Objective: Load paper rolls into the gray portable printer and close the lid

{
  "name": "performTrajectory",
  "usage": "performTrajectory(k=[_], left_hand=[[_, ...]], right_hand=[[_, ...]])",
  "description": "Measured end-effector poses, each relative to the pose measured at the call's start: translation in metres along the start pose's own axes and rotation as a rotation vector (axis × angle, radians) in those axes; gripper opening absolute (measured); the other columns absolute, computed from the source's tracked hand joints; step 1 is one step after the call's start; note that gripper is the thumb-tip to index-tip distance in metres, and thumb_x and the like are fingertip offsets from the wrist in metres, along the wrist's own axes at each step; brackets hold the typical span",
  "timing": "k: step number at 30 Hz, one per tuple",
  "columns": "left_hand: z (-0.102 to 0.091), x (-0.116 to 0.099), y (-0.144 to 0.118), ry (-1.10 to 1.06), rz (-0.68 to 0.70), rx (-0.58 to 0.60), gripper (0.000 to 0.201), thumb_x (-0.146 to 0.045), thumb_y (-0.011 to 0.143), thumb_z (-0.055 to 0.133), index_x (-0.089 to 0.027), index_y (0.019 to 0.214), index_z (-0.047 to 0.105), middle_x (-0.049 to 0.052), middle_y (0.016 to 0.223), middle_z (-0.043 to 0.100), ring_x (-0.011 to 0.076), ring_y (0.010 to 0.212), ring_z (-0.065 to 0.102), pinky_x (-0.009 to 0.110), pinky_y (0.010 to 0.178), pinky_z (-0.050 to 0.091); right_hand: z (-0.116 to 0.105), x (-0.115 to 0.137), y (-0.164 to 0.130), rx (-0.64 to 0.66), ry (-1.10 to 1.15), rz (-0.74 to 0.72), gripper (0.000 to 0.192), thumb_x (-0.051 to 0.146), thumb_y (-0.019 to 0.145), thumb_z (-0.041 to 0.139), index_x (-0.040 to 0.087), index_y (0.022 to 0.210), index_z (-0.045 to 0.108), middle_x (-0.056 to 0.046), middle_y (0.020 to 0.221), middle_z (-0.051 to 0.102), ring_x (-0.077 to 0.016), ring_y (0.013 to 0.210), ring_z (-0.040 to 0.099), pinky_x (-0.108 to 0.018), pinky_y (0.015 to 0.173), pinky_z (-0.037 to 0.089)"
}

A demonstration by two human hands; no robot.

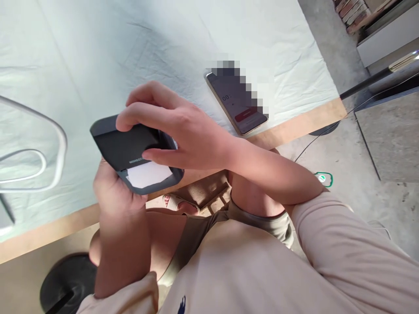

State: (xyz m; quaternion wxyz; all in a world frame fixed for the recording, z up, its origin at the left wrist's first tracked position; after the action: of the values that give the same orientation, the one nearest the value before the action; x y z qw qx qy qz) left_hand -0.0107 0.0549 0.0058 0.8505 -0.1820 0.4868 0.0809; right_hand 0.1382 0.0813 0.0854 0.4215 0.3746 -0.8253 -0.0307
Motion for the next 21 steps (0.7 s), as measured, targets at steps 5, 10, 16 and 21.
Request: performTrajectory(k=[5, 10, 16, 21], left_hand=[[0.009, -0.003, -0.005, 0.078, 0.005, 0.071, 0.016, -0.025, 0.094, 0.070, -0.016, 0.091, 0.083, 0.000, 0.091, 0.084, 0.0163, 0.089, 0.077, 0.021, 0.080, 0.066], [0.018, -0.004, -0.008, 0.078, -0.006, 0.146, 0.019, -0.028, 0.097, 0.067, -0.021, 0.103, 0.083, -0.002, 0.110, 0.083, 0.0211, 0.118, 0.072, 0.026, 0.099, 0.062], [0.025, -0.002, -0.015, 0.087, -0.028, 0.210, 0.044, -0.056, 0.103, 0.057, -0.021, 0.097, 0.082, 0.005, 0.102, 0.083, 0.0251, 0.136, 0.064, 0.031, 0.115, 0.053], [0.012, 0.000, -0.013, 0.043, -0.001, 0.208, 0.034, -0.044, 0.105, 0.062, -0.018, 0.101, 0.084, 0.000, 0.098, 0.084, 0.0143, 0.106, 0.075, 0.016, 0.093, 0.060]], right_hand=[[0.009, -0.002, -0.001, 0.029, 0.013, -0.057, 0.049, 0.015, 0.087, 0.063, 0.015, 0.136, 0.057, -0.008, 0.142, 0.057, -0.0139, 0.131, 0.056, -0.023, 0.113, 0.048], [-0.008, 0.006, 0.004, -0.151, -0.228, 0.055, 0.041, 0.037, 0.097, 0.072, 0.013, 0.128, 0.061, -0.005, 0.125, 0.065, -0.0101, 0.117, 0.059, -0.020, 0.109, 0.045], [-0.018, 0.009, 0.009, -0.094, -0.317, 0.259, 0.029, 0.018, 0.112, 0.039, 0.011, 0.130, 0.060, 0.001, 0.095, 0.069, -0.0077, 0.089, 0.065, -0.019, 0.084, 0.048], [0.000, -0.001, 0.008, 0.064, -0.342, 0.236, 0.035, 0.014, 0.103, 0.039, 0.025, 0.119, 0.068, 0.002, 0.108, 0.075, -0.0153, 0.097, 0.068, -0.027, 0.078, 0.049]])
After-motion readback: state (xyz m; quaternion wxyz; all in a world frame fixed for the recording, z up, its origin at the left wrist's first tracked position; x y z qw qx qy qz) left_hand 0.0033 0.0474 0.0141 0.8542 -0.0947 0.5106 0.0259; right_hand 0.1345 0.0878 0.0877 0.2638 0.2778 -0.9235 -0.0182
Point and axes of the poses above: each hand's wrist, its own y-axis towards the middle knuckle, its own z-axis out of the palm, x = y × z, the point moved 7 cm from there along y, towards the middle knuckle
